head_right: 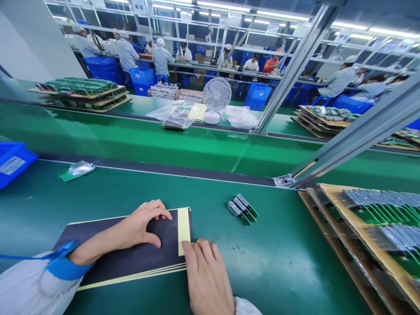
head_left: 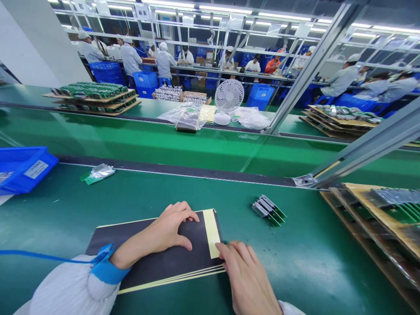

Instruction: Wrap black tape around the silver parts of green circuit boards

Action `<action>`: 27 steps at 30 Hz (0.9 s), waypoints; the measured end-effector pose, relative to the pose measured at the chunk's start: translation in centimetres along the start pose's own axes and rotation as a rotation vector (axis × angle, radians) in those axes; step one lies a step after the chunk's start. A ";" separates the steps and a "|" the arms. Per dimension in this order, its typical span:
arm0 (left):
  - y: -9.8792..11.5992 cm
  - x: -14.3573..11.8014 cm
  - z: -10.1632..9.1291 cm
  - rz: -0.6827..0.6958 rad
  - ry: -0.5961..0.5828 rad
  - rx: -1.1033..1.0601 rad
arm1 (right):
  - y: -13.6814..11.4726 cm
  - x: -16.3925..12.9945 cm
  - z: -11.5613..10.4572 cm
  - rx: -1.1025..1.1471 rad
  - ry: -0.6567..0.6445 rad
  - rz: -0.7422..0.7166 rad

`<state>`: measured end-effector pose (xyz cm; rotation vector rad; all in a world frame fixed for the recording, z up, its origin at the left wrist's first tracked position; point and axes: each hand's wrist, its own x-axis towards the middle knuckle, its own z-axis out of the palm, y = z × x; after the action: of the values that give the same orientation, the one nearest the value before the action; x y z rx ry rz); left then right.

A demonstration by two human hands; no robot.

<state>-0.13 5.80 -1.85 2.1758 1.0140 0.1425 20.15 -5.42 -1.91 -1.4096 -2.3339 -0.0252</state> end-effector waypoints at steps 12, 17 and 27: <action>0.2 0.0 -0.1 0.003 0.013 -0.011 | 0.0 -0.1 0.0 -0.005 -0.069 0.042; 0.1 0.0 -0.1 0.012 0.014 -0.012 | -0.3 0.0 0.0 0.021 -0.064 0.099; 0.2 0.0 -0.1 0.018 0.017 -0.011 | 0.0 0.1 -0.2 0.048 -0.094 0.108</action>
<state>-0.06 5.79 -1.67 2.1779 1.0011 0.1750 20.19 -5.36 -1.71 -1.5418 -2.3125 0.1308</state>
